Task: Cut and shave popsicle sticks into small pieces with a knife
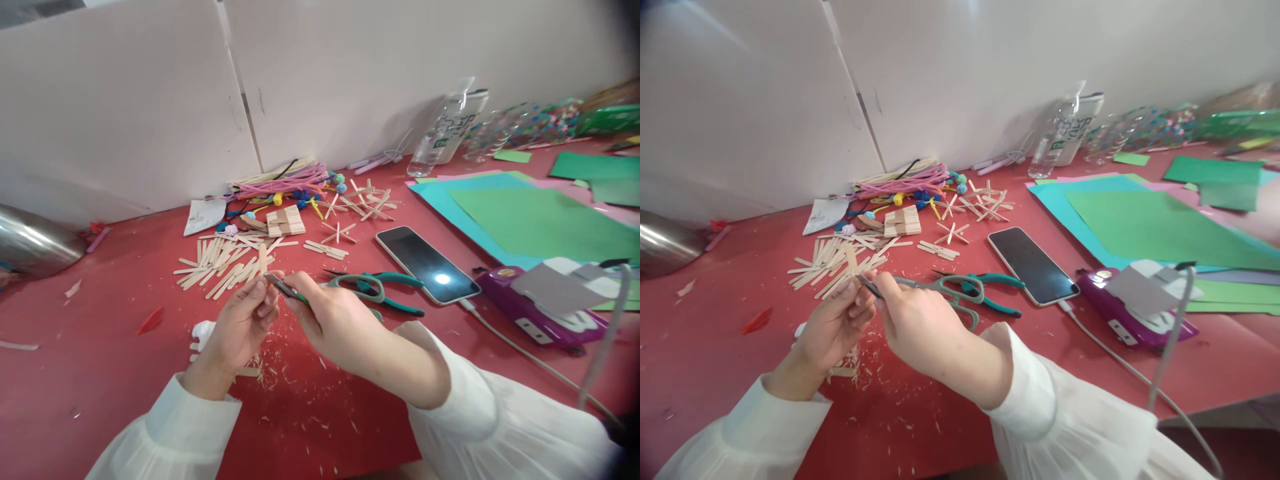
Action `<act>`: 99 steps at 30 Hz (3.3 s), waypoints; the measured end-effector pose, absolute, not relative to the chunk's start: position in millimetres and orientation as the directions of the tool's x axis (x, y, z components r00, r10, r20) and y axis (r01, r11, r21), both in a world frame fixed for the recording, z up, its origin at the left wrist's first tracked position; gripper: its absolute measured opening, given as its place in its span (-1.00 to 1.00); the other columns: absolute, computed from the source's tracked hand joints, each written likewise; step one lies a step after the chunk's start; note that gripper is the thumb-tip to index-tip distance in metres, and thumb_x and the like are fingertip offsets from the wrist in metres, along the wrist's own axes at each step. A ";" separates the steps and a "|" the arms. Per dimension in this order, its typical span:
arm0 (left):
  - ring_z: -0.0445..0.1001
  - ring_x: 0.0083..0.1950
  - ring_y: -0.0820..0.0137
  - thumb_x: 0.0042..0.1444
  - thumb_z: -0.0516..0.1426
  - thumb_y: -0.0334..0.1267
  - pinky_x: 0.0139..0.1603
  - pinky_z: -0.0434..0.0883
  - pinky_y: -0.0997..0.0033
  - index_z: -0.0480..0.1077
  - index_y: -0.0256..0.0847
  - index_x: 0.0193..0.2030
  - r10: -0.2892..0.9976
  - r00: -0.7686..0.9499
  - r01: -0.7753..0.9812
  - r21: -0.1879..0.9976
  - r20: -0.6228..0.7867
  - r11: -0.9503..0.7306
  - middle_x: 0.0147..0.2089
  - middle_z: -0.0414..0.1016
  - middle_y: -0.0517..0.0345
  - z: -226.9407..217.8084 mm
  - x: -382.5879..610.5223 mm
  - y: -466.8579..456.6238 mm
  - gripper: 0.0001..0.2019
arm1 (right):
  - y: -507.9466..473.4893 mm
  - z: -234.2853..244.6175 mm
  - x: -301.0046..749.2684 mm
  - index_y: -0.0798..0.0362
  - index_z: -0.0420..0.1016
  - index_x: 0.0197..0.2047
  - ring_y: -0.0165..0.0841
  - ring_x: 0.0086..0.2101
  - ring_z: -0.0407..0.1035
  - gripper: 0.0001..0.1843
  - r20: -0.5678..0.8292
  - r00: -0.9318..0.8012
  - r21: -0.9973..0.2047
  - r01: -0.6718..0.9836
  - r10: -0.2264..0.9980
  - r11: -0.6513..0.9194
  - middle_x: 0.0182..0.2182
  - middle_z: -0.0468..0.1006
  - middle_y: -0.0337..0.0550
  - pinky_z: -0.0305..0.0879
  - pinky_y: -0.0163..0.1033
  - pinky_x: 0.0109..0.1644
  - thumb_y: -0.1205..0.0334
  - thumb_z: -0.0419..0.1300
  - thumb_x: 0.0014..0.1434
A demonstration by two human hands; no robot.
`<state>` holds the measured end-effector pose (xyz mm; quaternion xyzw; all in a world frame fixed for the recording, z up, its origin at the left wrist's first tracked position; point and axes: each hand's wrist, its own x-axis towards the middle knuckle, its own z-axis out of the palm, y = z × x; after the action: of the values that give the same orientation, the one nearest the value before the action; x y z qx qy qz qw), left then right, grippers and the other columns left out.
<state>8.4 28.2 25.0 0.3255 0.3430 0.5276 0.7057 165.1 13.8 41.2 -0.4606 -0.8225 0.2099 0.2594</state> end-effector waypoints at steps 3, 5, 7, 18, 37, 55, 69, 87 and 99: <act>0.09 -0.59 0.64 -0.10 0.31 -0.25 -0.62 0.16 0.68 0.47 -0.34 -0.33 0.967 0.207 -0.522 0.819 -0.148 0.237 -0.60 0.23 0.30 23.0 7.9 28.8 -0.77 | 12.1 41.8 165.1 0.12 0.23 0.02 -0.41 -0.59 0.25 -0.69 0.238 -0.438 -0.582 0.650 0.867 0.488 -0.47 0.47 -0.16 -0.01 -0.35 -0.55 0.34 -0.12 0.23; 0.11 -0.58 0.63 -0.11 0.32 -0.26 -0.61 0.19 0.68 0.48 -0.34 -0.35 0.968 0.196 -0.521 0.820 -0.157 0.238 -0.60 0.23 0.30 20.8 6.8 29.7 -0.79 | 11.0 42.9 164.6 0.11 0.23 0.01 -0.44 -0.62 0.17 -0.69 0.234 -0.424 -0.618 0.630 0.875 0.471 -0.54 0.38 -0.25 -0.03 -0.35 -0.56 0.37 -0.10 0.20; 0.14 -0.57 0.63 -0.14 0.33 -0.29 -0.58 0.22 0.68 0.48 -0.34 -0.39 0.968 0.185 -0.524 0.817 -0.168 0.242 -0.60 0.25 0.29 19.1 5.9 30.6 -0.81 | 10.2 43.9 163.5 0.08 0.23 -0.05 -0.47 -0.66 0.07 -0.73 0.194 -0.402 -0.695 0.587 0.895 0.415 -0.63 0.23 -0.36 -0.05 -0.37 -0.58 0.40 -0.07 0.16; 0.12 -0.60 0.66 -0.30 0.40 -0.28 -0.61 0.18 0.71 0.53 -0.30 -0.39 0.974 0.137 -0.557 0.799 -0.180 0.226 -0.65 0.23 0.33 23.5 8.8 30.8 -0.72 | 11.3 38.4 154.0 -0.04 0.09 -0.20 -0.48 -0.77 0.24 -0.89 -0.103 -0.511 -0.990 -0.029 0.853 -0.137 -0.57 0.29 -0.40 0.09 -0.41 -0.75 0.14 -0.12 0.23; 0.07 -0.60 0.67 -0.16 0.34 -0.27 -0.64 0.16 0.73 0.51 -0.32 -0.27 0.966 0.179 -0.566 0.784 -0.185 0.255 -0.59 0.22 0.32 25.7 11.2 27.7 -0.73 | 8.5 41.8 160.8 0.17 0.19 0.07 -0.38 -0.55 0.31 -0.61 0.238 -0.445 -0.492 0.711 0.863 0.502 -0.41 0.51 -0.07 -0.03 -0.33 -0.56 0.41 -0.14 0.17; 0.11 -0.60 0.65 -0.23 0.36 -0.32 -0.62 0.16 0.69 0.48 -0.32 -0.50 0.977 0.147 -0.510 0.834 -0.156 0.209 -0.63 0.22 0.30 25.5 9.5 30.1 -0.82 | 6.5 46.3 157.3 0.02 0.18 -0.29 -0.56 -0.73 0.15 -0.91 0.017 -0.395 -0.944 0.296 0.918 0.145 -0.61 0.29 -0.38 0.00 -0.44 -0.62 0.33 -0.10 0.22; 0.08 -0.60 0.65 -0.11 0.32 -0.26 -0.57 0.21 0.69 0.48 -0.29 -0.38 0.971 0.173 -0.550 0.801 -0.166 0.235 -0.62 0.18 0.34 25.3 10.0 27.2 -0.82 | 3.6 39.2 157.1 0.11 0.17 0.10 -0.36 -0.52 0.36 -0.61 0.264 -0.396 -0.637 0.612 0.879 0.468 -0.39 0.52 -0.08 0.09 -0.33 -0.51 0.37 -0.16 0.20; 0.14 -0.61 0.65 -0.08 0.29 -0.33 -0.61 0.20 0.70 0.50 -0.26 -0.33 0.961 0.188 -0.615 0.739 -0.202 0.275 -0.63 0.23 0.33 24.5 9.0 25.5 -0.87 | 0.2 44.0 159.5 0.11 0.21 -0.08 -0.38 -0.54 0.31 -0.74 0.211 -0.430 -0.606 0.648 0.878 0.462 -0.44 0.48 -0.13 0.01 -0.34 -0.53 0.40 -0.13 0.17; 0.09 -0.57 0.63 -0.27 0.38 -0.29 -0.59 0.16 0.64 0.53 -0.26 -0.45 0.987 0.116 -0.457 0.876 -0.113 0.154 -0.64 0.19 0.32 26.6 8.4 27.8 -0.80 | -1.4 51.8 162.0 0.12 0.27 -0.04 -0.44 -0.63 0.16 -0.70 0.127 -0.391 -0.721 0.595 0.912 0.355 -0.60 0.34 -0.28 -0.02 -0.36 -0.58 0.40 -0.08 0.16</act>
<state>8.4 27.8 26.6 0.3509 0.3772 0.5477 0.6593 162.0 -1.4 51.8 -0.4837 -0.7790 0.2975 0.2659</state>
